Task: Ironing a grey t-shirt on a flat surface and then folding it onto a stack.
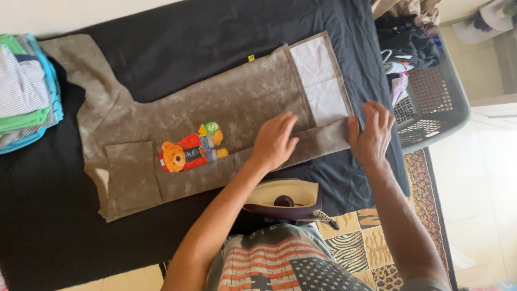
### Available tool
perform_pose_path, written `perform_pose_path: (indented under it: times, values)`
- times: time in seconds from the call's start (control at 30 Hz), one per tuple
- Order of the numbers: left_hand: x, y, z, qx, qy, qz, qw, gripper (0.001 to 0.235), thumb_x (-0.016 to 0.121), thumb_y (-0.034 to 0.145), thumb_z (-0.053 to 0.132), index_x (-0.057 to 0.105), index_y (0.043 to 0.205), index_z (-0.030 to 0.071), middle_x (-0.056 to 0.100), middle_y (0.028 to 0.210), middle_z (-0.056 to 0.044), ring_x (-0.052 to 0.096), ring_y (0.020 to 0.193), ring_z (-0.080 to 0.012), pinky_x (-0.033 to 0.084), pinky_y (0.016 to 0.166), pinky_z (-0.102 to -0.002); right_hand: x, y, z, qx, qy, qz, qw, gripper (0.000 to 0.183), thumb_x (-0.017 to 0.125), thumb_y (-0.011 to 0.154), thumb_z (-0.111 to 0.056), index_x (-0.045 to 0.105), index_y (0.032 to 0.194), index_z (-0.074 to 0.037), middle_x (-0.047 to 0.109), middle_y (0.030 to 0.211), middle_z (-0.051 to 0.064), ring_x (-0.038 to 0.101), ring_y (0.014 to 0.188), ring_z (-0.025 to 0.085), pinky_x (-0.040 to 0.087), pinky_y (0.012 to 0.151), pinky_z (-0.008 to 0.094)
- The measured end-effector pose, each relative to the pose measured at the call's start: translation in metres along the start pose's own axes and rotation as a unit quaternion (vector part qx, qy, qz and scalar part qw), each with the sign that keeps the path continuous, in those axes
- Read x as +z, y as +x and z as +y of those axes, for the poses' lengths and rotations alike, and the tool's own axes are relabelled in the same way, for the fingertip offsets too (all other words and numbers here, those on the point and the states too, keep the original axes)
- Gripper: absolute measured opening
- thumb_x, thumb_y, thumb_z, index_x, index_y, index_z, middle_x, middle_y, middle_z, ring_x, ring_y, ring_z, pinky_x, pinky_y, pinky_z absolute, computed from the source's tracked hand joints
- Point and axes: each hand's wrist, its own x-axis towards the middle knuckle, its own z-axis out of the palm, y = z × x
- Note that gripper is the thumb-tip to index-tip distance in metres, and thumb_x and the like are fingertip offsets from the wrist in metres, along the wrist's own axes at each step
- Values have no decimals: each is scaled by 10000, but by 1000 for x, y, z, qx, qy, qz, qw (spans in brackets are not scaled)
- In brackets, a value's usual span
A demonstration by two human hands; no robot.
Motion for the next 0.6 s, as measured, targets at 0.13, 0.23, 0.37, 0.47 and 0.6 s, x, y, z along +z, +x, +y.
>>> perform_pose_path:
  times: [0.13,0.23,0.37,0.47,0.6]
  values:
    - [-61,-93,-31,-33,49,49,997,528,731,904,167,534,1381,58,580,1442,-163,572,1310,-365,461,1060,-488,10,-34,-7,-35,51,-63,996,331,714,1030,-220,639,1320,-77,585,1415,126,549,1335,358,412,1144,509]
    - [-91,-161,-53,-69,117,38,990,557,687,959,228,508,1465,79,505,1547,-158,500,1423,-355,422,1134,-503,15,-45,-1,-87,14,-119,989,543,739,920,-292,590,1398,-83,533,1490,184,471,1380,431,363,1161,533]
    - [-104,-184,-62,-100,227,-46,968,733,636,927,411,420,1547,85,316,1639,-187,300,1508,-385,271,1172,-596,14,-46,1,-95,-44,-149,983,715,730,922,-345,490,1507,-10,475,1581,209,373,1412,495,269,1118,631]
    - [-102,-197,-61,-117,211,-28,970,724,596,965,432,393,1566,82,271,1673,-185,267,1538,-380,240,1213,-594,-9,-55,-41,-100,-26,-121,987,625,684,1006,-351,490,1483,2,485,1581,207,391,1431,479,295,1160,619]
    - [-107,-221,-62,-123,199,49,971,703,560,1024,429,377,1586,49,273,1681,-187,275,1556,-393,238,1250,-588,-60,-67,-167,-116,90,-262,954,478,683,894,-445,685,1216,-92,707,1115,114,632,1088,351,511,930,476]
